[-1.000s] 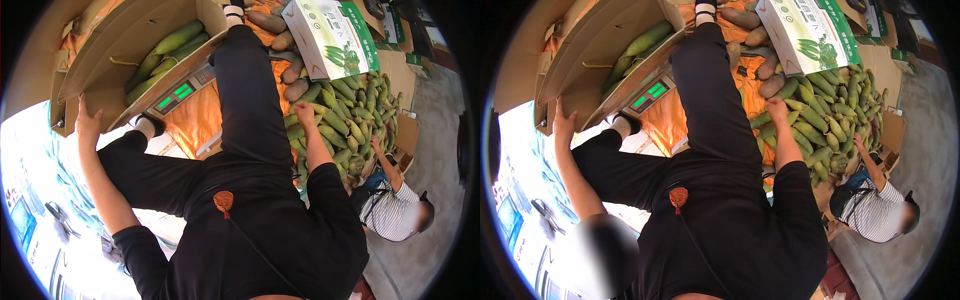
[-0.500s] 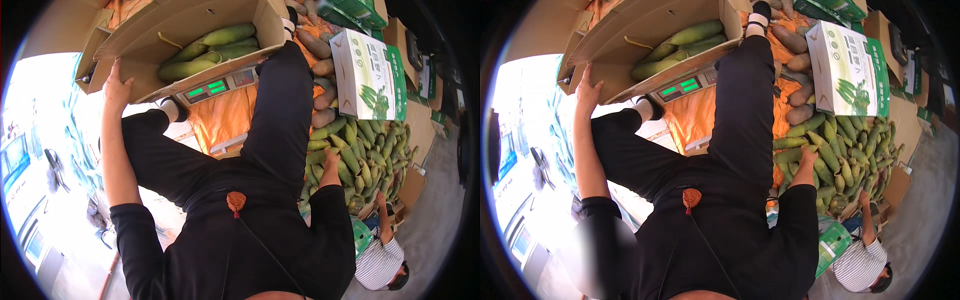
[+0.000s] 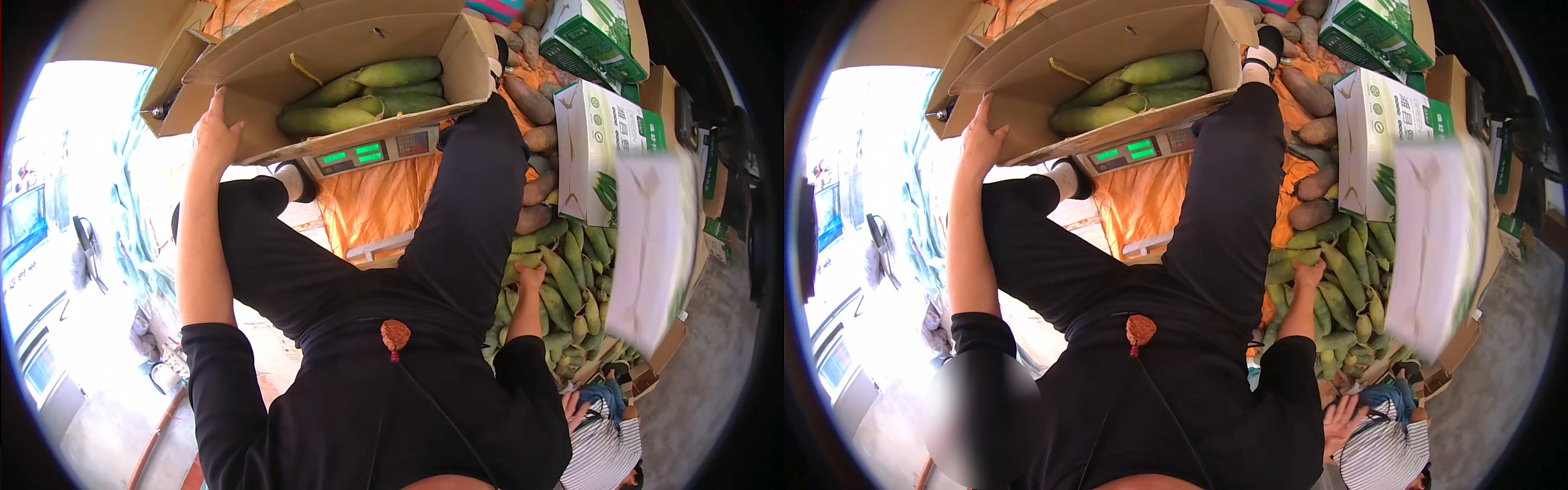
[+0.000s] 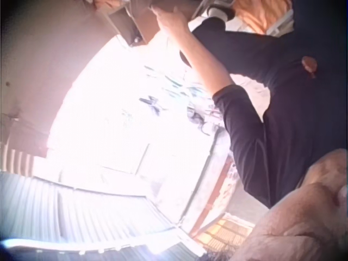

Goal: Sorting, weighing, and packing cucumbers into cardboard boxes.

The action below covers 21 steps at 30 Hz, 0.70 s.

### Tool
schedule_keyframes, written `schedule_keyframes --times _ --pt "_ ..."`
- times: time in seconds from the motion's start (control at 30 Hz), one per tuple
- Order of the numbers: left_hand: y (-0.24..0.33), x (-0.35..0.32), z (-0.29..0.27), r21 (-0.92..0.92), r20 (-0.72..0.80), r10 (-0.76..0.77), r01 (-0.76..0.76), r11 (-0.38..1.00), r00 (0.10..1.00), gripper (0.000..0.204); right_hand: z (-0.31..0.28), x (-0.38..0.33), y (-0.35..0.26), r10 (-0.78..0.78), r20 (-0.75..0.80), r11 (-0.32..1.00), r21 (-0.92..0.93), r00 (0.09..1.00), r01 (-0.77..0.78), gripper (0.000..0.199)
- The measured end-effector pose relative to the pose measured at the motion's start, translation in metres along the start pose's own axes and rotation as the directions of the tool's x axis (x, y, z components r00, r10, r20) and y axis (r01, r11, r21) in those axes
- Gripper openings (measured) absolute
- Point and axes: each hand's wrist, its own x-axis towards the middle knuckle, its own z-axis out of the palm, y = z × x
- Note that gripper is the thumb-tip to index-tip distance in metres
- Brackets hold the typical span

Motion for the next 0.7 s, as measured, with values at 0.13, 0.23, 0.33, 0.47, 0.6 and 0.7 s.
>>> schedule_keyframes --times 0.13,0.23,0.33,0.47,0.6,0.7 --pt "0.006 -0.001 -0.005 0.000 0.033 -0.026 0.026 1.000 0.999 0.066 0.017 -0.026 -0.016 -0.482 0.311 0.697 -0.430 0.819 0.573 0.060" --pt "0.008 -0.008 -0.017 -0.014 0.084 -0.091 0.093 0.996 0.992 0.067 0.026 -0.089 -0.073 -0.610 0.295 0.553 -0.507 0.735 0.662 0.063" --pt "0.008 -0.008 -0.015 0.004 0.075 -0.061 0.061 0.998 0.995 0.066 0.009 -0.091 -0.104 -0.681 0.286 0.596 -0.319 0.674 0.737 0.063" --pt "0.007 -0.008 -0.017 0.035 0.088 -0.064 0.061 0.998 0.994 0.069 -0.011 -0.128 -0.187 -0.859 0.108 0.486 -0.134 0.500 0.864 0.055" --pt "0.005 -0.009 -0.017 0.046 0.079 -0.058 0.055 0.997 0.995 0.070 -0.028 -0.195 -0.277 -0.889 -0.065 0.427 0.244 0.454 0.871 0.052" --pt "0.005 -0.008 -0.016 0.040 0.093 -0.052 0.048 0.998 0.994 0.070 -0.030 -0.235 -0.324 -0.909 -0.124 0.315 0.419 0.398 0.851 0.051"
